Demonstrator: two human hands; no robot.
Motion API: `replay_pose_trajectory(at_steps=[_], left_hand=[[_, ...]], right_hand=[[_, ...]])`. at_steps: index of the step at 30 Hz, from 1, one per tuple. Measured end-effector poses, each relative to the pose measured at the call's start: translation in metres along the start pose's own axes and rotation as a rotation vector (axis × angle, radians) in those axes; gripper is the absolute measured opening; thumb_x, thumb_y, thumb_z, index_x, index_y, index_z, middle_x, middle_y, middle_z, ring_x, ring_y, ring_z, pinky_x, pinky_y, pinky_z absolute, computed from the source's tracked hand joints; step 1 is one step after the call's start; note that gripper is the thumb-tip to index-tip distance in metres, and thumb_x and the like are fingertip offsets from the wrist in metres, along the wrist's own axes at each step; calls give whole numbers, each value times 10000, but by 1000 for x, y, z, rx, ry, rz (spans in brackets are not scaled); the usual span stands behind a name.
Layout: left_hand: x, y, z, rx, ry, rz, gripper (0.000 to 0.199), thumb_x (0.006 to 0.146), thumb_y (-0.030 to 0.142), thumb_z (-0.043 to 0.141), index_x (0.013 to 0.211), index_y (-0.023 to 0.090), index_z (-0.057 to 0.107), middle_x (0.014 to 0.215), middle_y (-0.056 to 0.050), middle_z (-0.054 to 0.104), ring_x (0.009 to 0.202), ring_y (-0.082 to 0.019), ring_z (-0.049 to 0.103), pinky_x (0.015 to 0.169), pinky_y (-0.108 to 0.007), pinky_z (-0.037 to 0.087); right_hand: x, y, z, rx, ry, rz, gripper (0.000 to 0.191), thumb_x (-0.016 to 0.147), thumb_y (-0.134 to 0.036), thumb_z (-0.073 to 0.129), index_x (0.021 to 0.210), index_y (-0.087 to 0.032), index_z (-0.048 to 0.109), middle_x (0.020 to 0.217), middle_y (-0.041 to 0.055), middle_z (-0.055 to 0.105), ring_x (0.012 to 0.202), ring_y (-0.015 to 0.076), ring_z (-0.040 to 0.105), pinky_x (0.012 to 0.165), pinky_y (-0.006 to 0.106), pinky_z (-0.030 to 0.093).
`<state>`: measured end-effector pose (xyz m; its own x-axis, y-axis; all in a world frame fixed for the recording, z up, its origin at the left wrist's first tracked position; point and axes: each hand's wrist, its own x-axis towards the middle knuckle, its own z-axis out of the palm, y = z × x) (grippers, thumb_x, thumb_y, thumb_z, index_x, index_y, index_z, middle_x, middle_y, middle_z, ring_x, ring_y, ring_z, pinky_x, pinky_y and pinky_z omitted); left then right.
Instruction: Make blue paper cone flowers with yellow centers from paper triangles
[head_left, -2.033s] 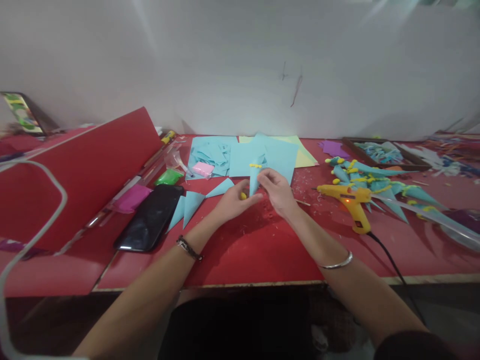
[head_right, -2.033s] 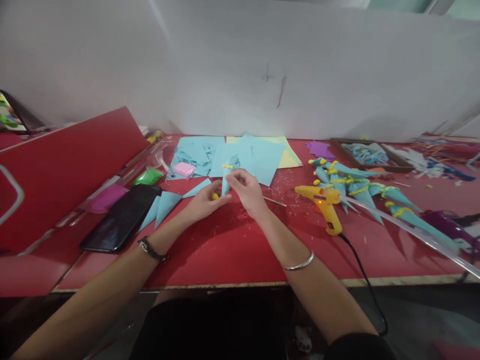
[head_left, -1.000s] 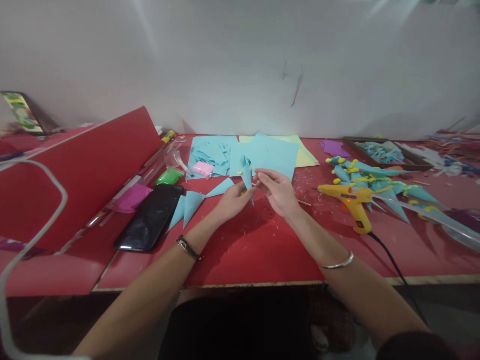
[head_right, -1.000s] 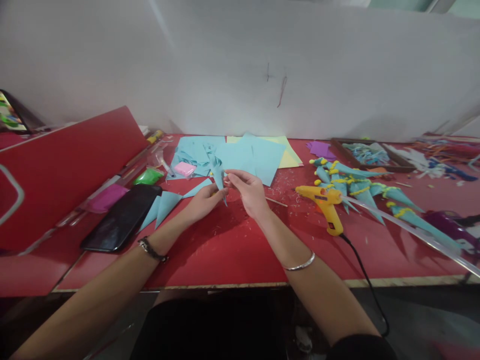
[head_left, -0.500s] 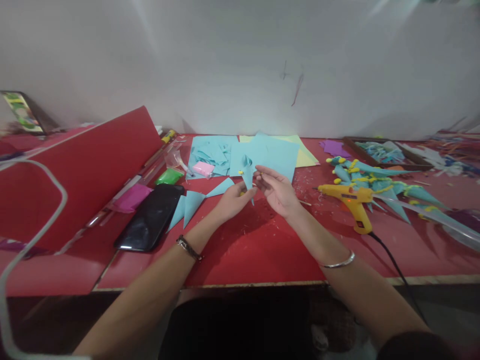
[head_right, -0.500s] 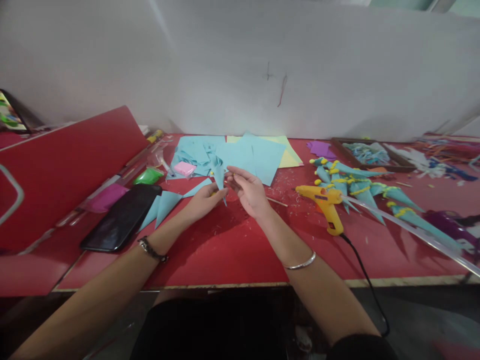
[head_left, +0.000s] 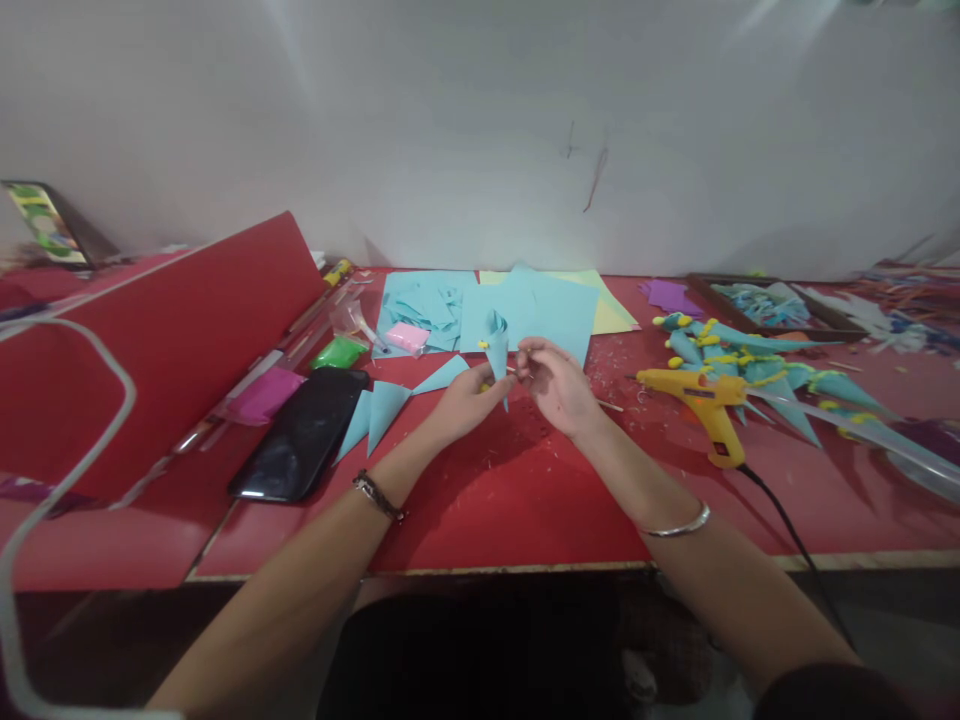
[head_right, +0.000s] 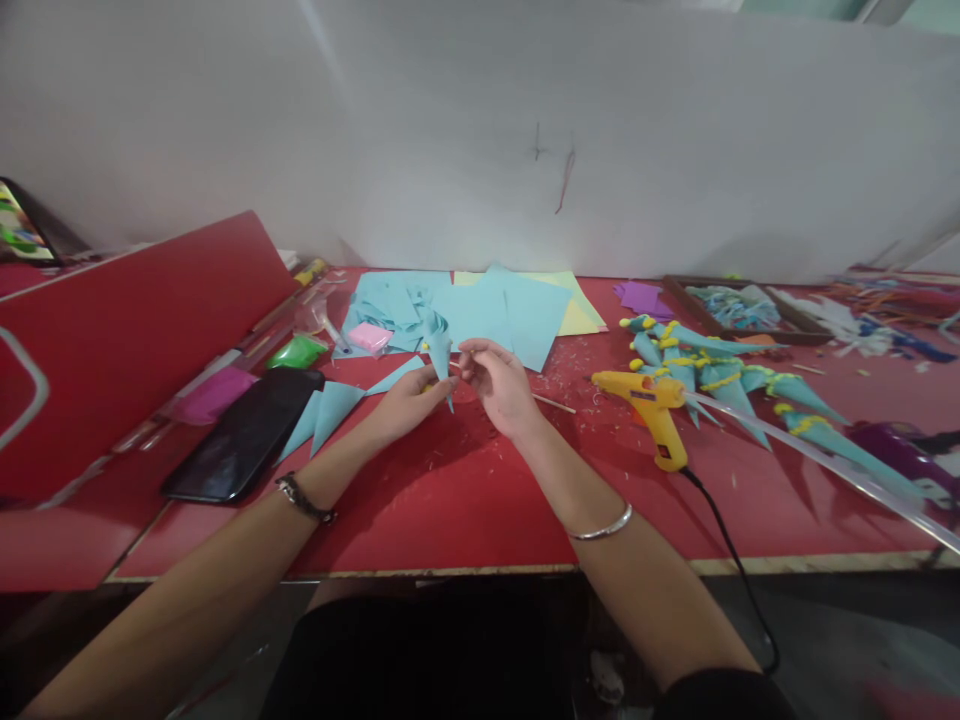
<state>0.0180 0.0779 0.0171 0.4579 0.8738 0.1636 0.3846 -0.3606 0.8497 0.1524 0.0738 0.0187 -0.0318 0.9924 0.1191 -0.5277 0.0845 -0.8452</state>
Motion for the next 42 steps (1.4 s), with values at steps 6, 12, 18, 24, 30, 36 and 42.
replay_pose_trajectory(at_steps=[6, 12, 18, 24, 30, 36, 42], left_hand=[[1, -1, 0, 11, 15, 0, 343, 798, 368, 395, 924, 113, 587, 797, -28, 599, 733, -153, 517, 678, -262, 394], [0, 2, 0, 10, 10, -3, 376, 801, 376, 387, 986, 114, 582, 811, -27, 604, 699, -143, 509, 641, -252, 388], [1, 1, 1, -16, 11, -9, 406, 793, 415, 401, 997, 112, 580, 826, -34, 616, 766, -169, 532, 695, -272, 403], [1, -1, 1, -51, 11, 2, 390, 800, 385, 400, 1034, 118, 563, 957, -48, 625, 819, -169, 544, 730, -266, 405], [0, -1, 2, -64, 4, -7, 398, 797, 388, 409, 1048, 116, 558, 964, -55, 629, 809, -167, 544, 733, -270, 403], [1, -2, 1, -15, -4, -9, 373, 798, 383, 400, 984, 112, 576, 901, -52, 633, 795, -173, 549, 727, -281, 410], [-1, 1, 1, -39, 3, -21, 375, 796, 353, 410, 1046, 116, 556, 986, -62, 625, 849, -176, 546, 760, -274, 402]], right_hand=[[0, 0, 0, -3, -40, 12, 117, 685, -218, 504, 676, -178, 613, 514, -55, 508, 481, 47, 435, 511, 195, 356], [0, 0, 1, 12, -12, 17, 132, 641, -128, 495, 656, -176, 617, 522, -58, 530, 487, 39, 448, 524, 182, 370], [0, 0, 1, 25, -4, 48, 140, 640, -116, 507, 691, -186, 617, 544, -58, 568, 503, 35, 480, 530, 165, 393], [-1, 0, 4, 11, 16, 45, 74, 641, -163, 599, 704, -192, 626, 647, -42, 629, 588, 39, 543, 608, 166, 441], [-1, 0, 3, -6, 57, 48, 134, 646, -304, 657, 702, -187, 627, 632, -35, 621, 561, 41, 533, 581, 171, 445], [2, 2, 1, -18, 97, 9, 151, 622, -317, 681, 659, -182, 624, 518, -76, 498, 480, 22, 442, 528, 162, 408], [2, 1, 3, 9, 101, 15, 122, 595, -196, 684, 712, -186, 653, 670, -30, 626, 646, 62, 562, 672, 212, 463]])
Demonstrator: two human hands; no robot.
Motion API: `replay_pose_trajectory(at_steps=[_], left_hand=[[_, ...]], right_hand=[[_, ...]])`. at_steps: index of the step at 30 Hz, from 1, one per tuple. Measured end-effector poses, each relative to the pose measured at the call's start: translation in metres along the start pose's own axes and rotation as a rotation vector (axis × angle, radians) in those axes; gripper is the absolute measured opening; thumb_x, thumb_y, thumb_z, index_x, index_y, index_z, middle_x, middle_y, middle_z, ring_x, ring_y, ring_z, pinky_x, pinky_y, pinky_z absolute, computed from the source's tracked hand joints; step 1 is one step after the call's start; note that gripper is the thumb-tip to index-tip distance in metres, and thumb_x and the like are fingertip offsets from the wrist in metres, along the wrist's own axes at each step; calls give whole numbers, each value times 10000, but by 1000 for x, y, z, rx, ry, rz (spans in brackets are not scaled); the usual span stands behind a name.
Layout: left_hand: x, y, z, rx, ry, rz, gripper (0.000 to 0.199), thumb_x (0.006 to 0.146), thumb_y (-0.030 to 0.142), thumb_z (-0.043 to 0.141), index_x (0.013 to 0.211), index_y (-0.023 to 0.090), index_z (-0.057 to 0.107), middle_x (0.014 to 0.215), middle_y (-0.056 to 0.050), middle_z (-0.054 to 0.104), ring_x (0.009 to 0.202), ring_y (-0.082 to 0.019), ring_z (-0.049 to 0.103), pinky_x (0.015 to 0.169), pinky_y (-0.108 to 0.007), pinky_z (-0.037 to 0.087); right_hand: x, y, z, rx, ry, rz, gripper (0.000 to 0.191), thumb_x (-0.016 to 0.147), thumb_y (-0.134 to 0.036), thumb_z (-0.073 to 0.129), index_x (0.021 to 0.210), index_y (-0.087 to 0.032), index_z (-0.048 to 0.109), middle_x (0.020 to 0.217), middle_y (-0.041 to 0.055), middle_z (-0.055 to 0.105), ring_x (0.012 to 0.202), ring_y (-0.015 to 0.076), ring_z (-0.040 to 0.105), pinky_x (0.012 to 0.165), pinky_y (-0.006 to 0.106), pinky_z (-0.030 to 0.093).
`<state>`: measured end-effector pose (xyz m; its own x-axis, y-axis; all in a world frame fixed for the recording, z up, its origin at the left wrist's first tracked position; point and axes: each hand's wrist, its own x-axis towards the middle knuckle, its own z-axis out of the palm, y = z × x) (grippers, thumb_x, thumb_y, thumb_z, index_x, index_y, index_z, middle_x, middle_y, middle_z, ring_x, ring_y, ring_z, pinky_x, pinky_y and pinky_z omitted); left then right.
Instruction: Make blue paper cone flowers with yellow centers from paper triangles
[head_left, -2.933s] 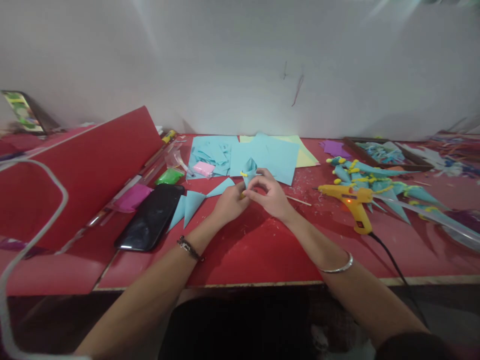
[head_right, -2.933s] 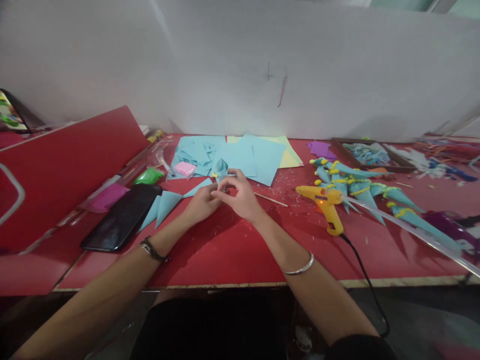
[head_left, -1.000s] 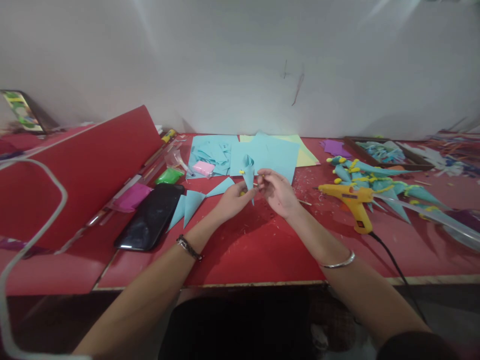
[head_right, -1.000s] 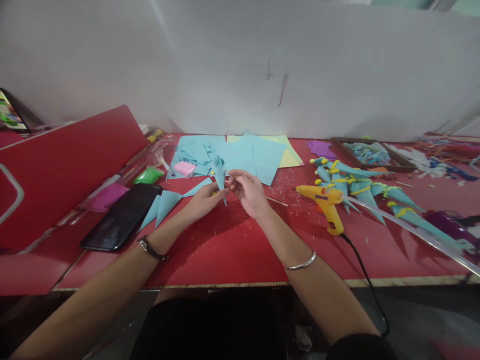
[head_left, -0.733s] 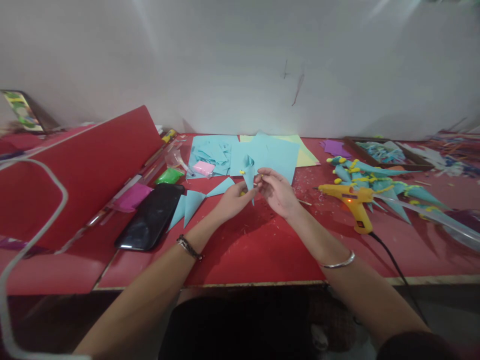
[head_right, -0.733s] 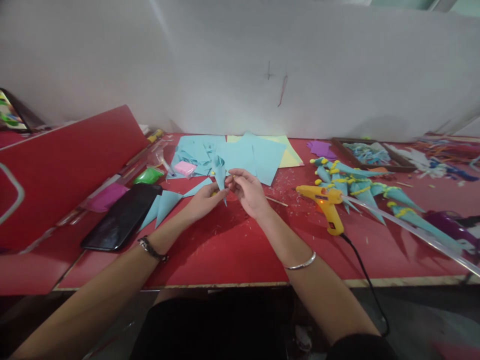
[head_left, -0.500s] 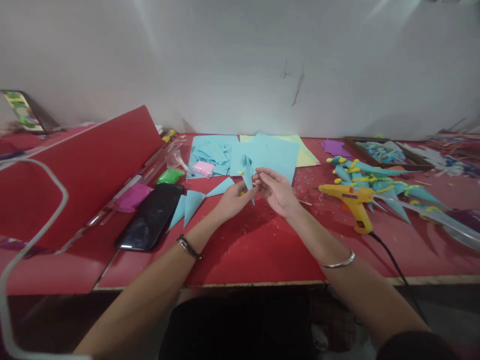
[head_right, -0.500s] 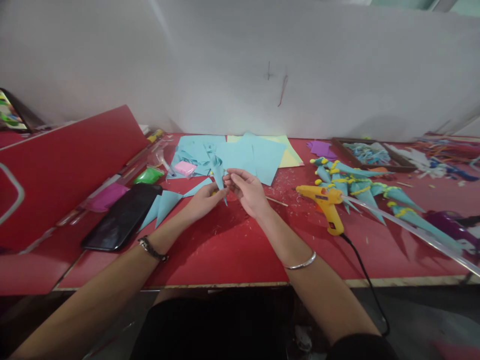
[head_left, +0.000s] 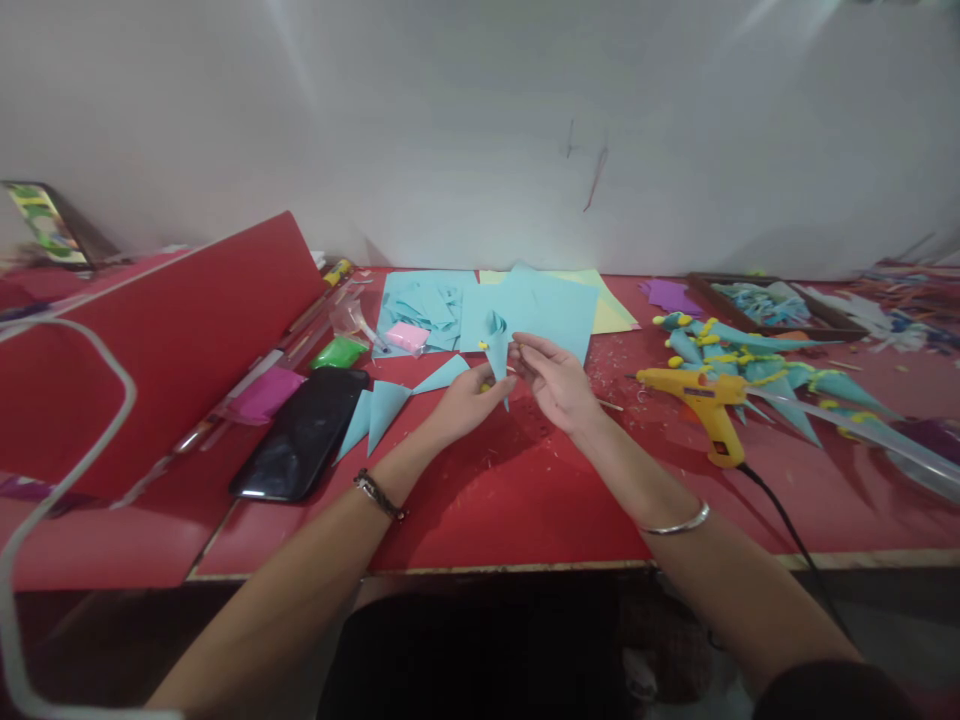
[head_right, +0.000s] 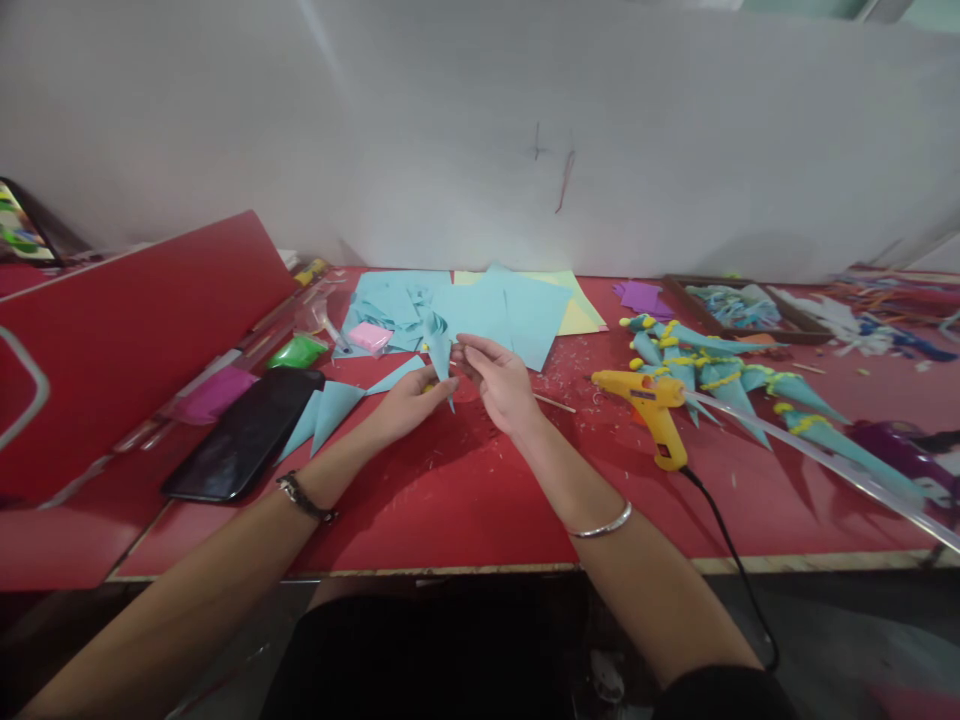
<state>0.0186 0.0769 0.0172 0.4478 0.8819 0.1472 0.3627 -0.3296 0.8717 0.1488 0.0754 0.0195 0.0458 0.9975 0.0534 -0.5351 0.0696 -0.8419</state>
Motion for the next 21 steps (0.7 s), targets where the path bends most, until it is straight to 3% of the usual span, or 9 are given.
replay_pose_trajectory(at_steps=[3, 8, 15, 21], left_hand=[[0, 2, 0, -2, 8, 6, 361, 793, 346, 417, 1040, 127, 561, 975, -50, 622, 825, -165, 538, 744, -262, 398], [-1, 0, 0, 43, 0, -25, 336, 784, 375, 412, 883, 106, 589, 762, -32, 593, 654, -133, 498, 629, -258, 389], [-1, 2, 0, 40, 10, -4, 320, 776, 360, 415, 894, 113, 582, 746, -22, 565, 626, -115, 457, 607, -248, 372], [-1, 2, 0, 49, 9, -25, 319, 772, 374, 417, 862, 117, 584, 682, 0, 534, 586, -108, 426, 564, -237, 349]], right_hand=[[0, 0, -1, 22, -10, -27, 136, 604, -251, 688, 712, -177, 652, 668, -23, 635, 621, 53, 564, 623, 185, 468], [1, -1, -5, -11, -8, -95, 156, 641, -324, 668, 650, -181, 608, 530, -73, 521, 454, 8, 436, 453, 135, 390], [0, -3, -2, -18, 26, -84, 171, 589, -237, 700, 736, -195, 624, 717, -22, 634, 670, 76, 575, 665, 224, 480], [-1, -4, -4, -33, -51, -79, 199, 658, -367, 650, 657, -188, 565, 572, -61, 524, 484, 27, 444, 493, 173, 395]])
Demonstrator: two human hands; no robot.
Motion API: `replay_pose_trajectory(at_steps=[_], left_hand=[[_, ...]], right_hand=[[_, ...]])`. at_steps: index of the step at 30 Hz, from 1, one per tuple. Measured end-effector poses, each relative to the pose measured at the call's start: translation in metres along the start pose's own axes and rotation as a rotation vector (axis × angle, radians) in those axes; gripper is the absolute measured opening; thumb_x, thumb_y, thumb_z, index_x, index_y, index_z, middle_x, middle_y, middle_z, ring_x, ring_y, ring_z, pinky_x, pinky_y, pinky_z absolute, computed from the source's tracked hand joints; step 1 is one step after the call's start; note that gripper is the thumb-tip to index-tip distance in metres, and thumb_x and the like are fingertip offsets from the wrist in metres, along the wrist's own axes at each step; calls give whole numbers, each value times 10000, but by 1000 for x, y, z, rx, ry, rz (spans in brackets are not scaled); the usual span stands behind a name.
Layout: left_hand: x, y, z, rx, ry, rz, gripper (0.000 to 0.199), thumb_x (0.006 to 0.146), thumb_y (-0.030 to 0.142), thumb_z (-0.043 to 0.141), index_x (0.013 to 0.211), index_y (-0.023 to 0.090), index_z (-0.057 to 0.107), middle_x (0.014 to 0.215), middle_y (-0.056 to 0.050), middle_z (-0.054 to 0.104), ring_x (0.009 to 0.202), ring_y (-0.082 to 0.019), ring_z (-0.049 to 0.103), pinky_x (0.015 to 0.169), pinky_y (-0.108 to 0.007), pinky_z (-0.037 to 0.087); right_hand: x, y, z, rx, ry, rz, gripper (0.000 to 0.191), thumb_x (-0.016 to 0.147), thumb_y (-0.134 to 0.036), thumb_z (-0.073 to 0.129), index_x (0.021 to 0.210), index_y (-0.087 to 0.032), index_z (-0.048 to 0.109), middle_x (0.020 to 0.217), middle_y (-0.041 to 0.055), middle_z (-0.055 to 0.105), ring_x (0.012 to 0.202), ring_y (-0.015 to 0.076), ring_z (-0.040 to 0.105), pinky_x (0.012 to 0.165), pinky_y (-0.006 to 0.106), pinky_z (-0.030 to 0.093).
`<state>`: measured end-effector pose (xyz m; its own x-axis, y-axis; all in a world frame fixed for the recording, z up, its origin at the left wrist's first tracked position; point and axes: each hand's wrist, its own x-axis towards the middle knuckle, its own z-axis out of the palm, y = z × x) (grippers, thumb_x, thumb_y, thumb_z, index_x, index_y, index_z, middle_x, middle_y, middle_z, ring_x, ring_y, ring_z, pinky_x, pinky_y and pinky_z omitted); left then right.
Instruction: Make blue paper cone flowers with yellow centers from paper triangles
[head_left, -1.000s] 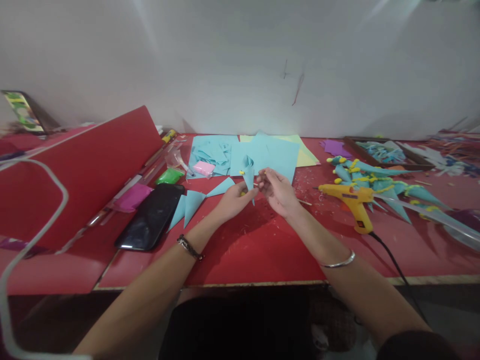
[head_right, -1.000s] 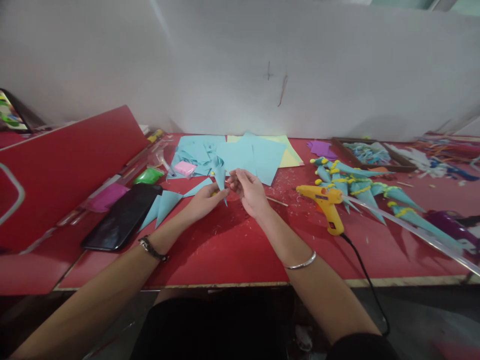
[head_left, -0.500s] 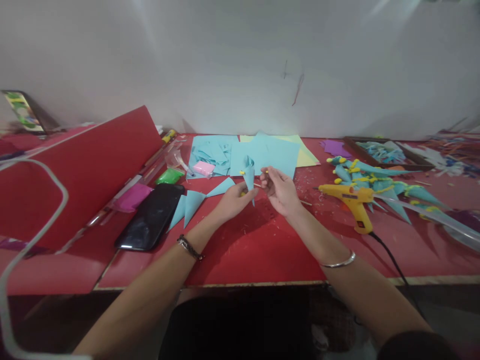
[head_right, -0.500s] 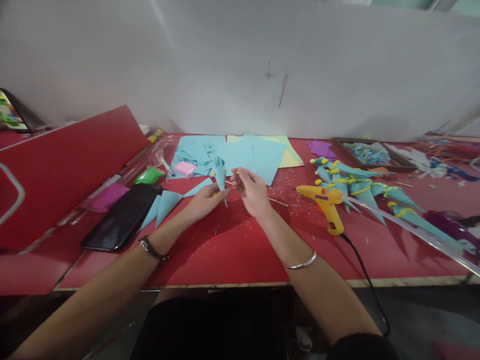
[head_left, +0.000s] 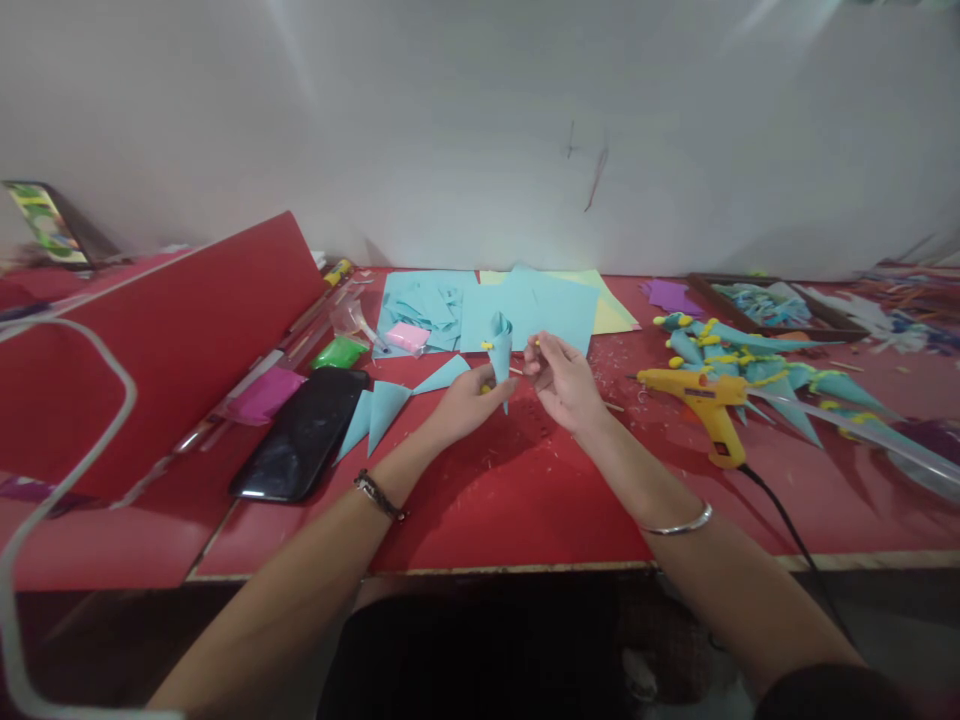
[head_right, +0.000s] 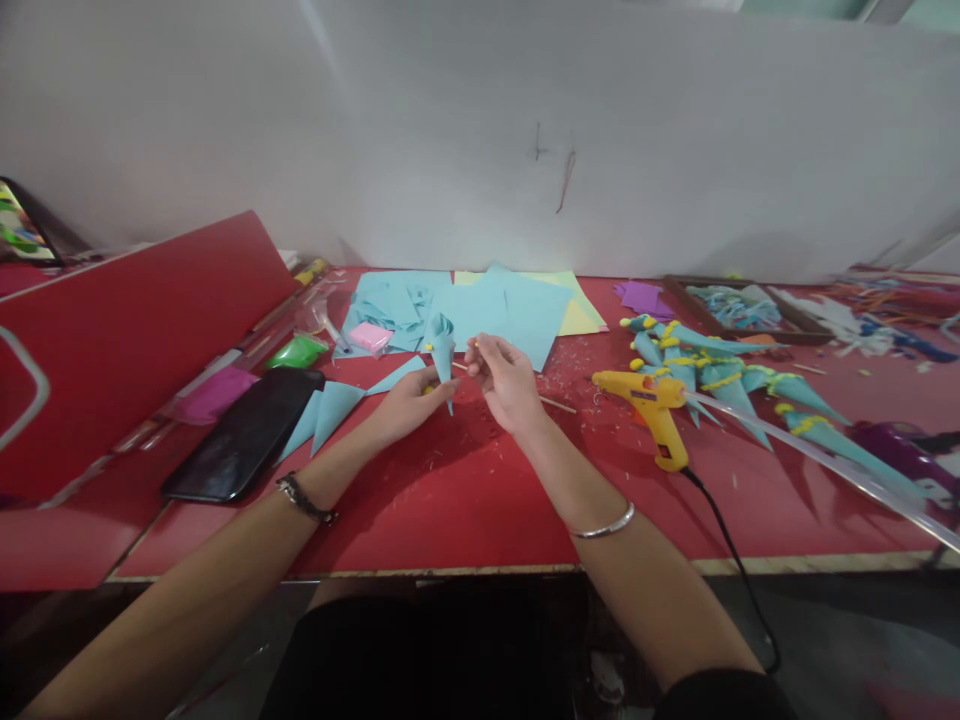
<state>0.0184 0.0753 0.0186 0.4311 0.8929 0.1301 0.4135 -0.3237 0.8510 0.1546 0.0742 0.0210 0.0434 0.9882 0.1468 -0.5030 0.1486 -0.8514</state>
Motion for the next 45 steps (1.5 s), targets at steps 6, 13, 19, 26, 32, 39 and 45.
replay_pose_trajectory(at_steps=[6, 13, 19, 26, 32, 39, 45], left_hand=[[1, -2, 1, -27, 6, 29, 330, 777, 384, 410, 855, 114, 583, 724, -13, 556, 643, -122, 457, 608, -240, 370], [1, -3, 1, -33, 4, 31, 343, 777, 392, 410, 863, 109, 583, 736, -19, 570, 655, -129, 469, 623, -249, 378], [1, -3, 2, 17, 16, 19, 335, 773, 390, 413, 882, 122, 582, 682, 1, 544, 587, -115, 443, 566, -235, 356], [2, -5, 2, 113, 54, -9, 277, 765, 388, 412, 765, 144, 545, 592, 20, 473, 534, -112, 409, 514, -235, 315], [-1, -4, 2, 184, 76, -38, 296, 752, 431, 410, 695, 161, 519, 566, 16, 462, 521, -120, 411, 484, -239, 281], [-1, -2, 3, 279, 85, -51, 299, 747, 430, 408, 603, 171, 443, 512, 26, 404, 493, -107, 379, 479, -234, 250], [-2, -1, 4, 272, 120, 0, 291, 753, 416, 420, 624, 161, 469, 518, 26, 431, 500, -102, 389, 478, -224, 256]], right_hand=[[-1, -3, 1, 77, -132, 51, 250, 677, -392, 628, 612, -204, 476, 512, -88, 403, 429, 30, 331, 501, 189, 370], [-2, -4, 2, 79, -147, 62, 302, 673, -446, 614, 582, -207, 453, 490, -90, 375, 424, 38, 321, 510, 198, 383], [1, -1, 2, 46, -23, 74, 156, 595, -242, 700, 670, -205, 569, 581, -80, 543, 531, 26, 488, 589, 168, 438], [2, 0, 2, 34, 105, 14, 116, 618, -221, 671, 703, -204, 593, 700, -35, 646, 661, 65, 591, 673, 204, 479], [-9, -4, 7, -392, 115, -323, 43, 682, -237, 630, 709, -215, 604, 712, -18, 602, 689, 105, 558, 704, 255, 459], [-15, -4, 10, -757, -22, -583, 82, 728, -195, 583, 751, -249, 640, 818, 2, 497, 708, 111, 498, 702, 278, 441], [-10, 1, 5, -815, -28, -620, 106, 739, -154, 561, 776, -229, 627, 812, 2, 479, 731, 108, 515, 685, 271, 465]])
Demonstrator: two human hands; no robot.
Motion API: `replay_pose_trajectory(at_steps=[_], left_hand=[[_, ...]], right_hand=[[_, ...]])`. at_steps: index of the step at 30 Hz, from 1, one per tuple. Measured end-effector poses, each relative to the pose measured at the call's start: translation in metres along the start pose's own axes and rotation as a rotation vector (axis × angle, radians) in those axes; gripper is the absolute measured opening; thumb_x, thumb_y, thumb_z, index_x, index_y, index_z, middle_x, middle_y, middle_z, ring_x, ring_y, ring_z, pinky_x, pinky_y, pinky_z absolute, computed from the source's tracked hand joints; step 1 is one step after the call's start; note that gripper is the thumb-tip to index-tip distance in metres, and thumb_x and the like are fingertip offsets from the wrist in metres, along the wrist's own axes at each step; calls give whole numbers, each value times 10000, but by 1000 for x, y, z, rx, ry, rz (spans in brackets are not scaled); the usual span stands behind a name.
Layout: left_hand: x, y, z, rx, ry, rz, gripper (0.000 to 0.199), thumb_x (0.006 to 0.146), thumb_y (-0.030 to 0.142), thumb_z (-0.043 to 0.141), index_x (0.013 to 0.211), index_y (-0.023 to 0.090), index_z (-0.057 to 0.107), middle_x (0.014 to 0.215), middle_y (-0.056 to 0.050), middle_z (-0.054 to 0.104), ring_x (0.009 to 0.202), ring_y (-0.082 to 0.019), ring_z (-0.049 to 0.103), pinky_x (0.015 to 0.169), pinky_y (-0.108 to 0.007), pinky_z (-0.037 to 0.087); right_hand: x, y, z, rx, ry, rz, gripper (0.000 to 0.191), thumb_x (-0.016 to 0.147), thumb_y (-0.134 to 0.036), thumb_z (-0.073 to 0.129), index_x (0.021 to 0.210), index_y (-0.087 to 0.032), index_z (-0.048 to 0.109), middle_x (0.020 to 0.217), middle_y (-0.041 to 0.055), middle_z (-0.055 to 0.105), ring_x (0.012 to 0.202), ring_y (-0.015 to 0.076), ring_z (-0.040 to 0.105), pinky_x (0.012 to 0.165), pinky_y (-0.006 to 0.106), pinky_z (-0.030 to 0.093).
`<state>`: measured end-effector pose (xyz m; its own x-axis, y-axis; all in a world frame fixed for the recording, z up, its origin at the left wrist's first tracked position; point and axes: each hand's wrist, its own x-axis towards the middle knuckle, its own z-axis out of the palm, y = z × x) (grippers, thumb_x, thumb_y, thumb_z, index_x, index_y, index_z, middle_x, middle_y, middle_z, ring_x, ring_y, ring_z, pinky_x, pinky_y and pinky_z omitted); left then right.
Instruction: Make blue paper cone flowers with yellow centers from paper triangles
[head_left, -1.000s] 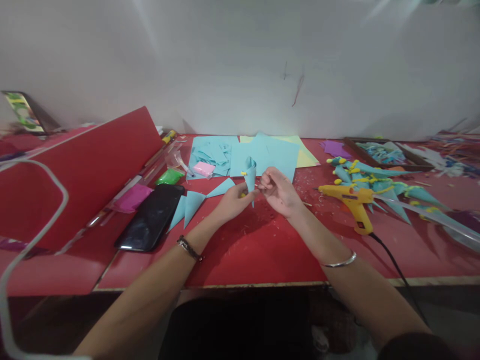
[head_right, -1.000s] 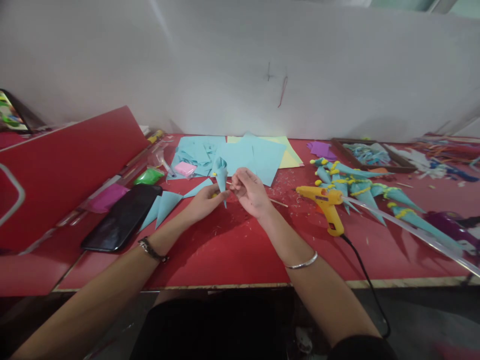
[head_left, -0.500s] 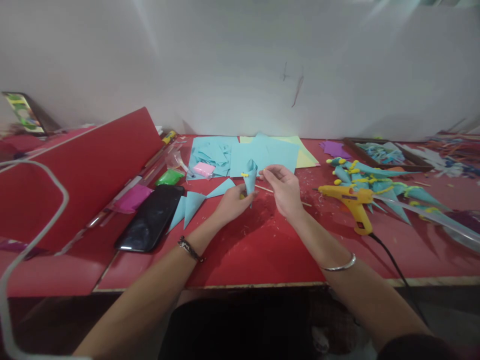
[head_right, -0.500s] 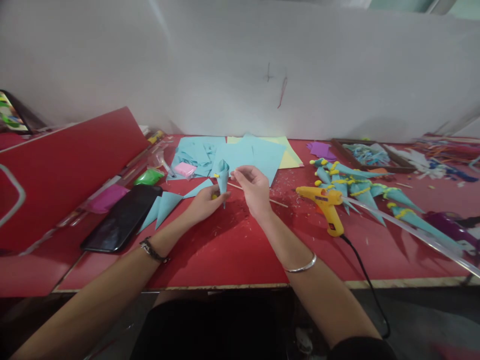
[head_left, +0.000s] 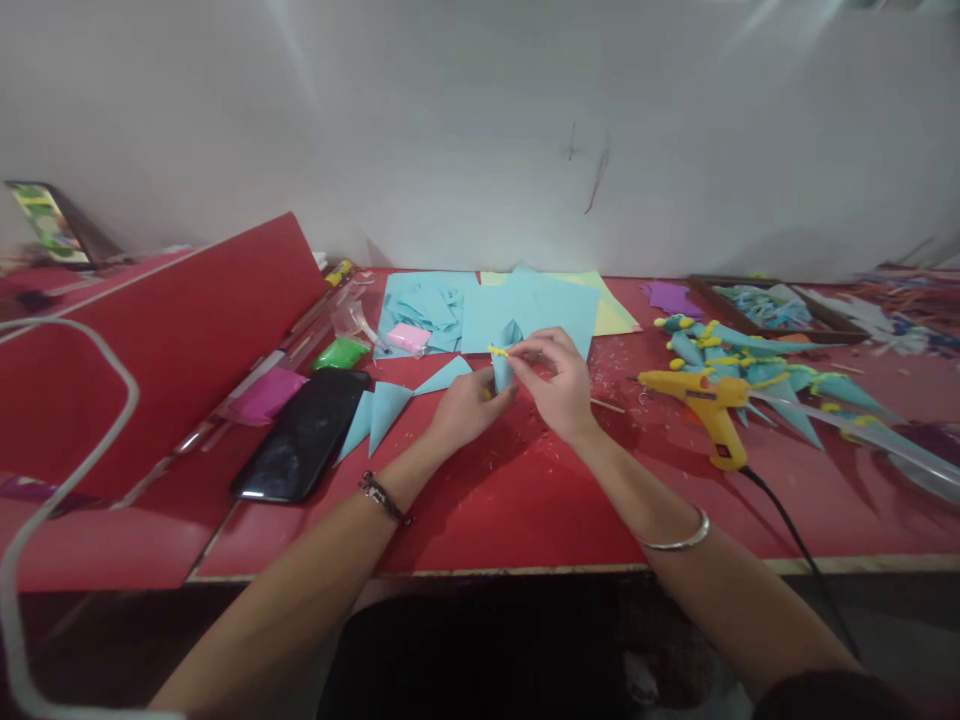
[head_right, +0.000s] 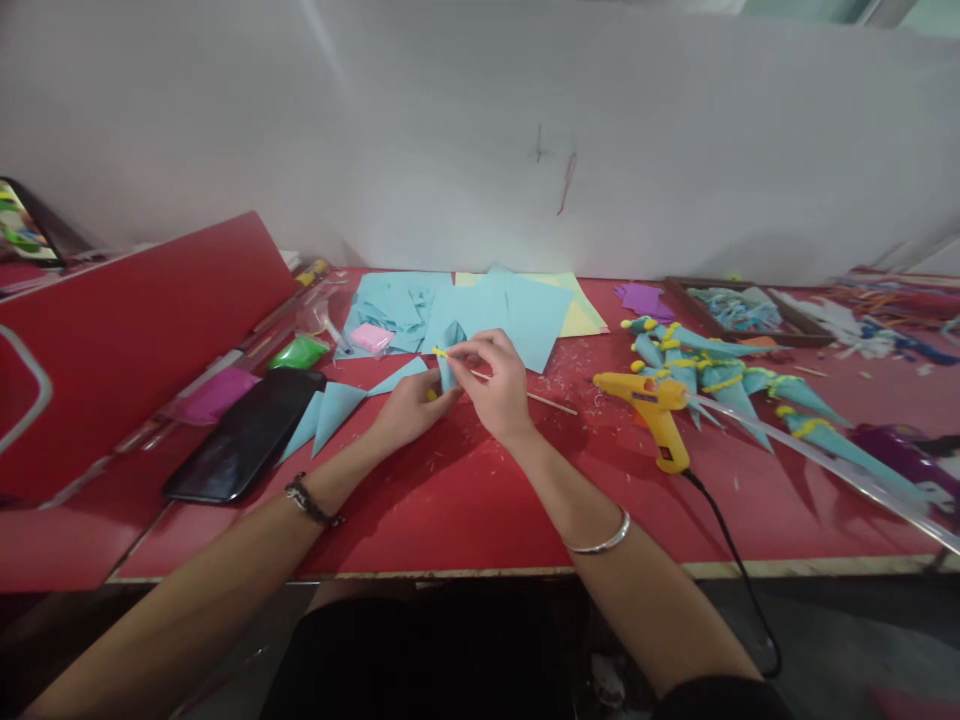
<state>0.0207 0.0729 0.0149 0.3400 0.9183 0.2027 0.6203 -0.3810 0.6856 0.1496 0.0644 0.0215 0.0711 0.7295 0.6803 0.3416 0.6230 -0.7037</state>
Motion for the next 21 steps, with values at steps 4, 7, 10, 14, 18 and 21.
replay_pose_trajectory(at_steps=[4, 7, 10, 14, 18, 21], left_hand=[[-1, 0, 0, 11, 31, 23, 272, 758, 400, 429, 650, 159, 493, 535, 24, 448, 503, -100, 389, 482, -224, 255], [-2, 1, -2, 6, 36, 43, 249, 762, 382, 432, 678, 162, 512, 546, 27, 449, 503, -97, 386, 488, -223, 257], [-2, 1, -3, 8, 40, 54, 229, 758, 359, 440, 669, 161, 512, 531, 32, 429, 498, -94, 376, 489, -221, 254], [-1, 0, -3, 13, 57, 76, 237, 762, 363, 440, 665, 160, 516, 525, 31, 432, 488, -93, 371, 481, -222, 242], [-1, -2, -3, 24, 63, 80, 237, 761, 373, 448, 697, 161, 531, 521, 31, 434, 480, -96, 364, 475, -225, 232], [-1, -3, -3, 29, 62, 85, 233, 763, 375, 448, 711, 163, 532, 522, 34, 426, 482, -97, 361, 475, -225, 234]], right_hand=[[0, 0, 0, 28, 8, 27, 104, 749, -154, 544, 774, -224, 618, 817, 6, 484, 770, 113, 519, 653, 249, 476], [0, -1, 0, 34, 12, 45, 100, 752, -157, 534, 771, -219, 609, 822, 10, 493, 781, 118, 518, 644, 248, 478], [0, -1, 0, 81, 7, 49, 91, 754, -172, 526, 776, -213, 604, 831, 15, 491, 803, 126, 519, 660, 259, 484], [0, 0, 1, 138, 14, 67, 51, 751, -199, 542, 763, -207, 591, 836, 16, 492, 801, 126, 522, 665, 264, 486], [0, 2, 2, 154, 25, 102, 23, 749, -205, 546, 749, -210, 569, 811, 5, 510, 741, 114, 530, 669, 272, 479], [0, 3, 2, 164, 30, 132, 16, 744, -210, 550, 758, -214, 557, 797, -1, 522, 729, 116, 536, 679, 280, 475]])
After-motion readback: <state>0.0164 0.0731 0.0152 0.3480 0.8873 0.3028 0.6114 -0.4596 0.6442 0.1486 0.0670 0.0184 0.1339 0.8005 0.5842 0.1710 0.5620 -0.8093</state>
